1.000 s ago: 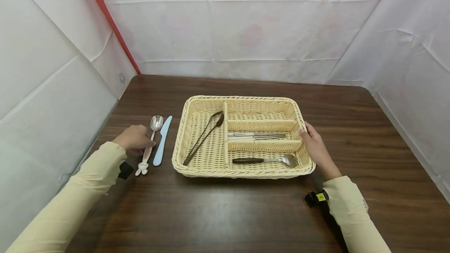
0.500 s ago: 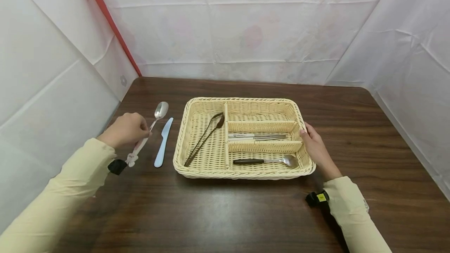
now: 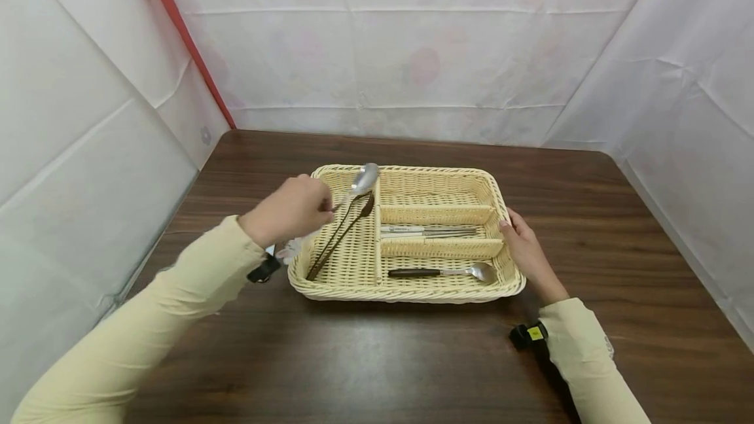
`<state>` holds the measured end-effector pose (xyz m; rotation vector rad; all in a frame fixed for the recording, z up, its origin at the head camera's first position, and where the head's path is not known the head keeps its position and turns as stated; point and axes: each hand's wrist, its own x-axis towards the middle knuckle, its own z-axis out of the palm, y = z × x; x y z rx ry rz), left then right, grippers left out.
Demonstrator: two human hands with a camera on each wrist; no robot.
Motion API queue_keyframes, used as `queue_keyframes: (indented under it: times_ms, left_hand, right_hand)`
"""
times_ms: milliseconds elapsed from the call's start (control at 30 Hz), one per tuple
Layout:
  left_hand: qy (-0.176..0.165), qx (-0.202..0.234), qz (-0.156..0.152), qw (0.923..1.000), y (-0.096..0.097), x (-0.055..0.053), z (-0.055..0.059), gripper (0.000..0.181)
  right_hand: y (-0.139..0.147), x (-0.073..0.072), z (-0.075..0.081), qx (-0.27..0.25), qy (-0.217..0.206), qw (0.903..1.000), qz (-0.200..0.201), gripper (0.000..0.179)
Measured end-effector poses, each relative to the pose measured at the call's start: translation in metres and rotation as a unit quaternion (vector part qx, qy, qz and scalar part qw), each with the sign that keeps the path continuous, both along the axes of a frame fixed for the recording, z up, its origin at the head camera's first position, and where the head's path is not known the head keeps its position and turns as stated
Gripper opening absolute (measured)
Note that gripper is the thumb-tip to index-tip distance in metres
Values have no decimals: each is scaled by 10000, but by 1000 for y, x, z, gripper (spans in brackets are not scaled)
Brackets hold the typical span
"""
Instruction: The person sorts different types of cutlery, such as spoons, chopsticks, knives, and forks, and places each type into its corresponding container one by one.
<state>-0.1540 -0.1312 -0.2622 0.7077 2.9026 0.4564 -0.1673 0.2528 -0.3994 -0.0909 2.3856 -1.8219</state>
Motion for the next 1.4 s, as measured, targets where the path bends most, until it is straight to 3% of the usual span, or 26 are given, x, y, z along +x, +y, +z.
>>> queue_keyframes:
  times_ms: [333,600,800,967,1167,1400]
  left_hand:
    - [-327,-188,-878,9954,89,-2,-4,11]
    - [-426,-476,-1590,9852,138,-4,-18,9]
    - [-359,-707,-2062,9753,158,-3,-31,20]
    - [-81,-1031,-2311,9674,167,1,-41,23]
    - [216,-1504,-2221,9631,172,3,-49,26]
    - [159,-1853,-2164,9584,177,3,-61,30]
  right_hand:
    - [0,0,-3,-64,55,10000,5,54]
    - [-1,-1,-6,-127,270,9995,-85,51]
    - [-4,-1,-6,-412,348,9985,-130,50]
    - [-2,0,-5,-111,399,9991,-82,50]
    - [-2,-1,-2,79,199,9997,-148,51]
    - [-2,-1,-3,-202,134,9995,-180,50]
